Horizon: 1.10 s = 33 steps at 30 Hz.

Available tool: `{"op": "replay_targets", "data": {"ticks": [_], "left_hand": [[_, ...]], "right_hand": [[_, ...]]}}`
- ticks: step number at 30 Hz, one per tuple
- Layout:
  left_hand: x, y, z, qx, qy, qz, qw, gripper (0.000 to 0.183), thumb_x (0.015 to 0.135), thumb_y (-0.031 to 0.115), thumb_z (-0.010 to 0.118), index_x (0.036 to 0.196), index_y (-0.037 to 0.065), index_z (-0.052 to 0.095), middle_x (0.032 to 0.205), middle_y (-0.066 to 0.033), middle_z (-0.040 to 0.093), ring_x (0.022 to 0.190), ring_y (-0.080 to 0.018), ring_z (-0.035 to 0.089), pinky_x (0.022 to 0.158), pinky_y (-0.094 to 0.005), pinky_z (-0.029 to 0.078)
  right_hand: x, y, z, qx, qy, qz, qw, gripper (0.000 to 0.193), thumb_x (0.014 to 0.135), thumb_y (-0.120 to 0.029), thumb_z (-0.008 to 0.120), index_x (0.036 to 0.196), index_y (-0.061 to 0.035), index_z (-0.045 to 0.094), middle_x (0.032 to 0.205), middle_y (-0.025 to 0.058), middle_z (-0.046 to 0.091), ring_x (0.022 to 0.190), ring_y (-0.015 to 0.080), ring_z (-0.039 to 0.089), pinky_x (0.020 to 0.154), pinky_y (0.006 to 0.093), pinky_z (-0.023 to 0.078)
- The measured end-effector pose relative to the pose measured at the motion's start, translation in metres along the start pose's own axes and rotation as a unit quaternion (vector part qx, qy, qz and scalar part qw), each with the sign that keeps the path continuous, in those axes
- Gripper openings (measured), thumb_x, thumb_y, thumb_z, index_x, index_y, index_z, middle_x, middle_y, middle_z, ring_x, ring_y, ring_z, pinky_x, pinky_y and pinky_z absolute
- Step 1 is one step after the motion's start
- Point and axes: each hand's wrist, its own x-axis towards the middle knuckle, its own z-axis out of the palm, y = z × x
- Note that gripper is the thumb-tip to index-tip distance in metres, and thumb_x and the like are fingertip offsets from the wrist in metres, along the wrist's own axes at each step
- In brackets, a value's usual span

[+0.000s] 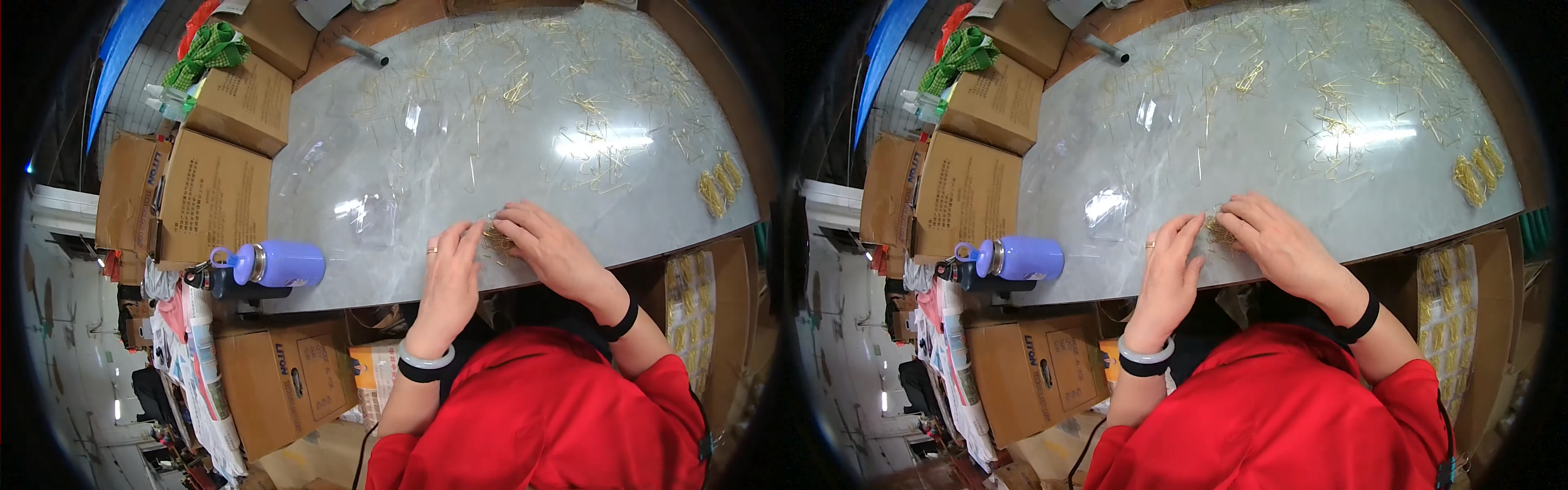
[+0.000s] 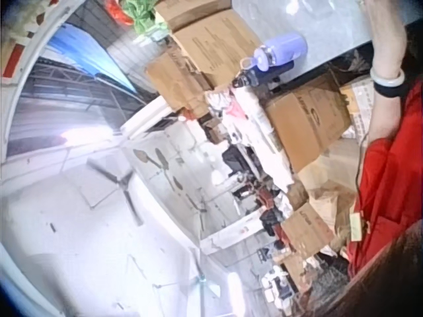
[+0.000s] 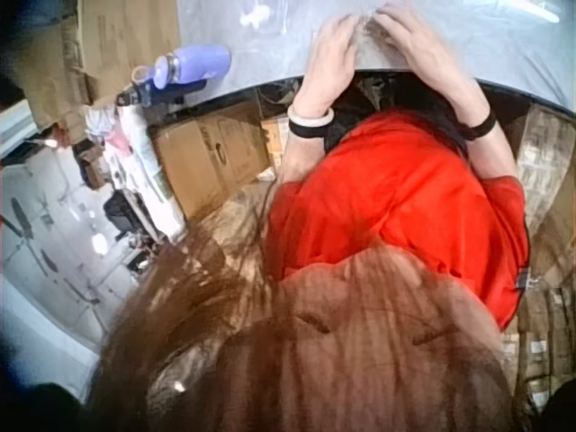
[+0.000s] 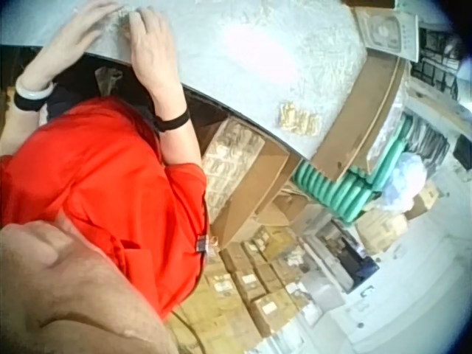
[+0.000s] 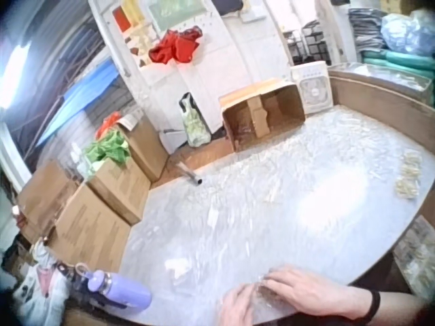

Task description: Sorting and packing small gold-colored wires or components into plastic bags.

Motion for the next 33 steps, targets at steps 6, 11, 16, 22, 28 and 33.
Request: {"op": "replay_targets", "data": {"ticks": [6,11,16,22,28,33], "left_hand": [[0.016,-0.008,0.003,0.083,-0.048,0.061,0.994,0.066,0.079,-0.004,0.071,0.142,0.003,0.051,0.142,-0.0183,0.051,0.118,-0.0386,0.049,0.103,-0.0441,0.042],[0.023,0.000,0.022,0.055,-0.008,0.027,0.998,0.054,0.082,0.000,0.071,0.133,0.001,0.057,0.124,-0.0193,0.058,0.113,-0.0385,0.051,0.100,-0.0451,0.043],[0.018,0.004,0.028,0.006,-0.011,-0.035,0.999,0.045,0.086,-0.001,0.069,0.130,-0.001,0.058,0.114,-0.0197,0.057,0.104,-0.0352,0.058,0.088,-0.0425,0.050],[0.004,0.010,0.020,-0.222,-0.009,-0.061,0.973,0.049,0.088,-0.007,0.065,0.136,-0.003,0.055,0.117,-0.0177,0.057,0.103,-0.0250,0.064,0.085,-0.0321,0.056],[0.003,0.003,0.021,-0.118,0.012,-0.027,0.993,0.057,0.083,-0.005,0.071,0.137,-0.003,0.054,0.123,-0.0183,0.056,0.113,-0.0316,0.059,0.095,-0.0381,0.051],[0.019,-0.001,0.019,0.013,-0.001,0.043,0.999,0.061,0.076,0.001,0.076,0.134,0.000,0.057,0.127,-0.0194,0.056,0.118,-0.0413,0.049,0.102,-0.0460,0.041]], "right_hand": [[-0.002,-0.005,-0.008,-0.003,0.016,0.024,1.000,0.058,0.080,-0.015,0.078,0.131,-0.0016,0.055,0.132,0.0152,0.056,0.131,0.0362,0.049,0.115,0.0542,0.035],[-0.007,-0.006,-0.006,-0.020,0.020,0.026,0.999,0.056,0.081,-0.012,0.077,0.131,-0.0013,0.054,0.131,0.0149,0.056,0.128,0.0356,0.051,0.113,0.0511,0.038],[-0.008,0.000,-0.003,-0.031,0.036,0.016,0.999,0.052,0.081,-0.006,0.073,0.130,-0.0003,0.054,0.128,0.0163,0.057,0.124,0.0359,0.053,0.106,0.0447,0.045],[-0.005,0.001,-0.008,-0.012,0.025,0.000,1.000,0.052,0.081,-0.007,0.073,0.128,0.0005,0.054,0.128,0.0189,0.055,0.123,0.0383,0.052,0.104,0.0452,0.046],[-0.004,-0.002,-0.010,0.044,0.034,0.025,0.998,0.055,0.077,-0.006,0.077,0.127,-0.0017,0.055,0.128,0.0170,0.055,0.124,0.0391,0.051,0.104,0.0452,0.046],[-0.006,0.002,-0.006,0.020,0.036,0.008,0.999,0.053,0.076,-0.008,0.077,0.124,-0.0013,0.056,0.123,0.0152,0.057,0.118,0.0357,0.055,0.102,0.0441,0.046]]}}
